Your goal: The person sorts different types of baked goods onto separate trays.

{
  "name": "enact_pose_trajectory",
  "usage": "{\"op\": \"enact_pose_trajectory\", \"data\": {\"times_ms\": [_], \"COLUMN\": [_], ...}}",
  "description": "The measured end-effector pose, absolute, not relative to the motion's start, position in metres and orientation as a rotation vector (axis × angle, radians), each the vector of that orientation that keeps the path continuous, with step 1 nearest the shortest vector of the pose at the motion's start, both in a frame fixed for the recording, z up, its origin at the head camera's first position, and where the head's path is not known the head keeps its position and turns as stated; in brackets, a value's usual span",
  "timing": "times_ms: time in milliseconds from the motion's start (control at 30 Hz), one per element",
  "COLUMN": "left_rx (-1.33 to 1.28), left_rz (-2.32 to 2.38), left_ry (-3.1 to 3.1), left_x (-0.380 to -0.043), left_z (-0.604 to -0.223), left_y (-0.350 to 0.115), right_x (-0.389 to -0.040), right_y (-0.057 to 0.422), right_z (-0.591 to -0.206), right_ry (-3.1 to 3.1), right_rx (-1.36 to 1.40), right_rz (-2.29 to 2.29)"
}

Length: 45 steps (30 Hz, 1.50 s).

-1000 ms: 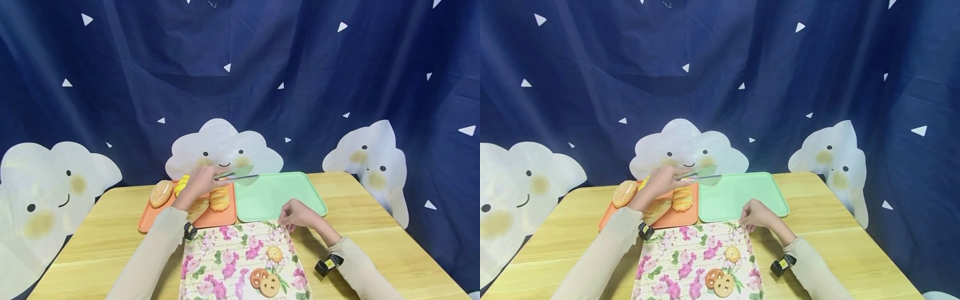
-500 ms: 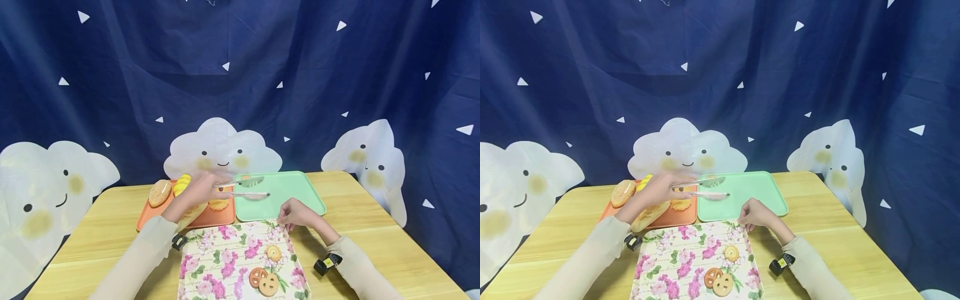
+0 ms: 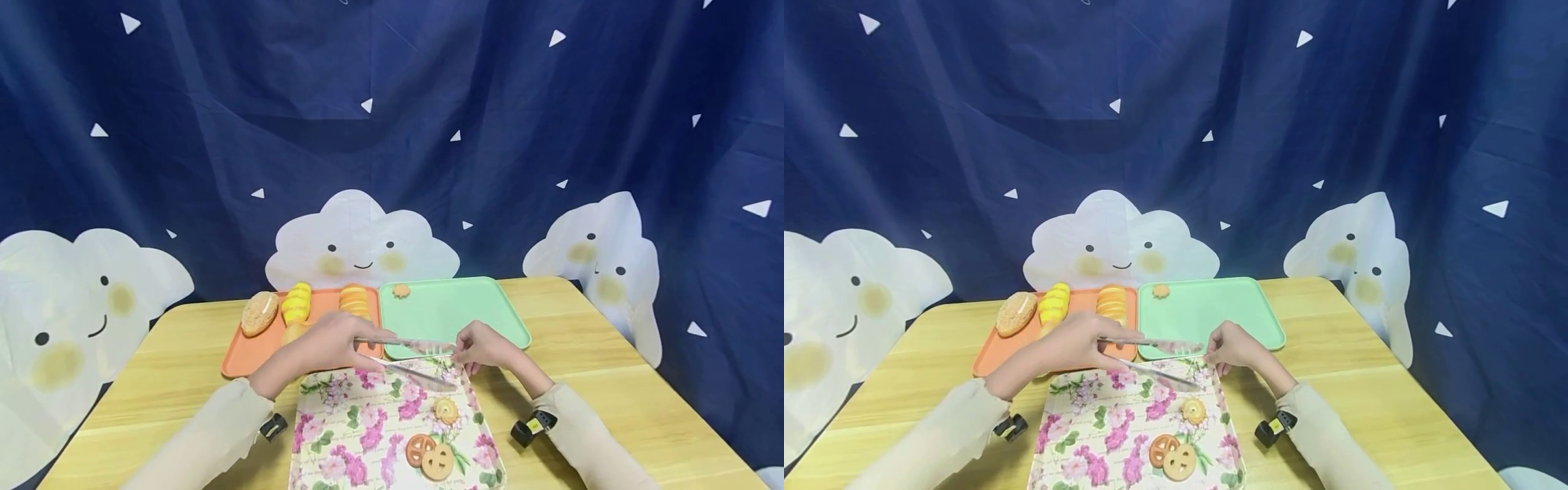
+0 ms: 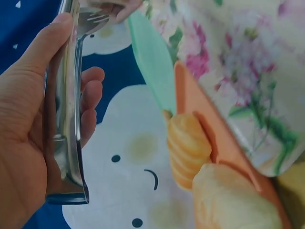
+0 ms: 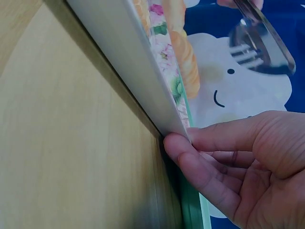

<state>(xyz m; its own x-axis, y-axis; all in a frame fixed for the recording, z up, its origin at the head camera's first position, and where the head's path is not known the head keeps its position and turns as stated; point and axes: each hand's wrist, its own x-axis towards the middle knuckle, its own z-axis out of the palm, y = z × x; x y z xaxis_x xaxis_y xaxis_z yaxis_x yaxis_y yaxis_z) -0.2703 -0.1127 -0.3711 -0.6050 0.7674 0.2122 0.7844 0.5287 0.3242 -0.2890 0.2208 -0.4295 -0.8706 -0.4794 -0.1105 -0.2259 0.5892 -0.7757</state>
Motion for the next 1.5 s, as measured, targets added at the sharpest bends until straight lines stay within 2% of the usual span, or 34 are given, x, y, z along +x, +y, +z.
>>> {"op": "enact_pose_trajectory", "data": {"times_ms": [300, 667, 1500], "left_rx": [-1.526, -1.527, -1.510], "left_rz": [-0.608, -0.583, -0.517], "left_ry": [-2.729, -2.748, -2.723], "left_x": [-0.258, -0.257, -0.252], "left_z": [-0.387, -0.401, -0.402], "left_y": [-0.104, -0.096, -0.097], "right_x": [-0.289, -0.290, -0.289], "right_y": [0.220, 0.220, 0.220], "right_z": [-0.429, -0.430, -0.431], "right_ry": [2.526, 2.529, 2.528], "right_rx": [-0.568, -0.552, -0.556], "right_rz": [-1.147, -1.141, -1.164]}}
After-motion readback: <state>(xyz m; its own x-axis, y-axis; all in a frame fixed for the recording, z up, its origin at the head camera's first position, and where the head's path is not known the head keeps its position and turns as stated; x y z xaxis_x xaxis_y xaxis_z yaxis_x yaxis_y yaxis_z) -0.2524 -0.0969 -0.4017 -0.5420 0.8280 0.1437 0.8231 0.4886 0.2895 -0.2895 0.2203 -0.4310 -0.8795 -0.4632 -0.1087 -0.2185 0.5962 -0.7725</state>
